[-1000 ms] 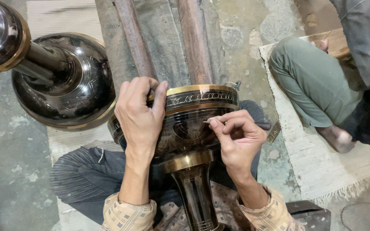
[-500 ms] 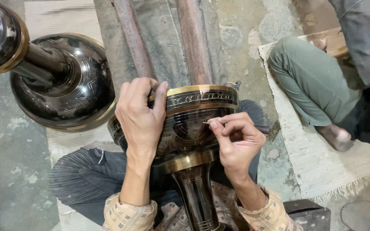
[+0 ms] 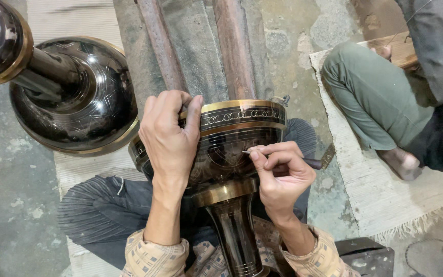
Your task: The person sits on the floor and uses a small chisel-like tool to engrave decorative patterns onto the surface of a dark metallic vessel. They hold the vessel steady with one hand while carefully carving lines and shapes with the other.
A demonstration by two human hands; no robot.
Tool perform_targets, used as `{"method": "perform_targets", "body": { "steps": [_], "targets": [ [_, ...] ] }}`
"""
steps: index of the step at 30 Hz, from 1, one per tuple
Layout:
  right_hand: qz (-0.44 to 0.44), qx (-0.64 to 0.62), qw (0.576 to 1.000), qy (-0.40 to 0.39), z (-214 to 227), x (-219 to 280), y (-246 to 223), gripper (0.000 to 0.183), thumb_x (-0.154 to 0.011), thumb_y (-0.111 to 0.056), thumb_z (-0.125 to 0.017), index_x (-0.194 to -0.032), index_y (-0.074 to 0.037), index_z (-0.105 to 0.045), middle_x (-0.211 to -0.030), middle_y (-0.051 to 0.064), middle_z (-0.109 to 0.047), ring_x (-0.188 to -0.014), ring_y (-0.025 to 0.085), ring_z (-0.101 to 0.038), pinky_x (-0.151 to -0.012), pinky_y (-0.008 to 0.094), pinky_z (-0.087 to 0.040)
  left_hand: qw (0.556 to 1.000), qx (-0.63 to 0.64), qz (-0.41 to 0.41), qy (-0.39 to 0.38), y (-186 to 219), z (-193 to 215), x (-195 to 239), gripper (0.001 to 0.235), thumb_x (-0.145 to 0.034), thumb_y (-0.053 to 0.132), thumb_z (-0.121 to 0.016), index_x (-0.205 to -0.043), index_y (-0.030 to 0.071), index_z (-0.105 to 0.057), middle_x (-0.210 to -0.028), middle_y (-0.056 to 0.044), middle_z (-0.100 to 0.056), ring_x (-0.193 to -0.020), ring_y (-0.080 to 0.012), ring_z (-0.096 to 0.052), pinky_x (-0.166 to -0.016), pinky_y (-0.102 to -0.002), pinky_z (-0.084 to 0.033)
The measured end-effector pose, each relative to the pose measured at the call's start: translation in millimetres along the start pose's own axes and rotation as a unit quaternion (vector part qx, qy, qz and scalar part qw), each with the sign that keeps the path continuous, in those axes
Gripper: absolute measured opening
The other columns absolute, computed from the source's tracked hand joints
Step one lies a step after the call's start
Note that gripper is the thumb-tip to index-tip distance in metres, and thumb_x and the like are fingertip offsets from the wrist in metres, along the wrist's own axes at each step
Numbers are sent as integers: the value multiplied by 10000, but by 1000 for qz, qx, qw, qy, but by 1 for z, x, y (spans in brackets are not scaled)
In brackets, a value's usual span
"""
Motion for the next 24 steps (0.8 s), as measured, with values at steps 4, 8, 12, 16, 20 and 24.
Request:
{"method": "perform_targets", "body": {
  "steps": [4,8,12,16,20,24],
  "targets": [
    [11,16,1000,1,-1,3,-1,257,-904,112,-765,-779,-10,-577,-968,75,-670,-891,134,-703,-850,271,-620,1000,0,1,0,0,0,0,190,-925,94,-818,-895,30,-642,-858,-81,-650,-781,-286,-573,-695,-401,-460],
    [23,36,999,1,-1,5,-1,273,-892,120,-770,-769,-19,-569,-967,77,-675,-894,138,-712,-835,265,-613,1000,0,0,3,0,-1,0,187,-927,91,-818,-894,29,-644,-857,-80,-651,-779,-281,-570,-694,-396,-459],
    [30,51,998,0,-1,8,-1,283,-881,125,-777,-768,-28,-567,-958,71,-674,-876,130,-715,-799,241,-608,1000,-4,0,2,0,-1,0,192,-932,95,-818,-884,28,-644,-839,-77,-643,-767,-273,-562,-685,-390,-454],
    [31,49,998,7,-1,11,2,283,-874,124,-782,-765,-30,-571,-961,71,-678,-853,112,-712,-760,214,-591,1000,-5,-1,0,0,0,0,189,-939,99,-812,-887,27,-645,-842,-78,-643,-770,-273,-559,-686,-391,-452],
    [22,58,998,18,-1,14,4,300,-855,119,-800,-727,-36,-577,-957,79,-694,-746,67,-663,-628,164,-504,1000,-6,0,-2,1,0,0,184,-941,101,-809,-890,28,-647,-846,-80,-644,-777,-278,-561,-692,-395,-453],
    [38,74,997,7,-1,15,1,307,-866,110,-794,-727,-39,-565,-963,72,-690,-809,90,-703,-682,185,-553,1000,-7,0,-1,0,0,0,181,-939,102,-809,-894,27,-651,-848,-83,-646,-776,-283,-560,-692,-397,-454]
  ]
}}
Point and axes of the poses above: each hand's wrist, its own x-axis away from the middle knuckle, its own z-axis out of the back of the hand, y = z × x, the point moved 3 cm from there along -x, towards the middle knuckle
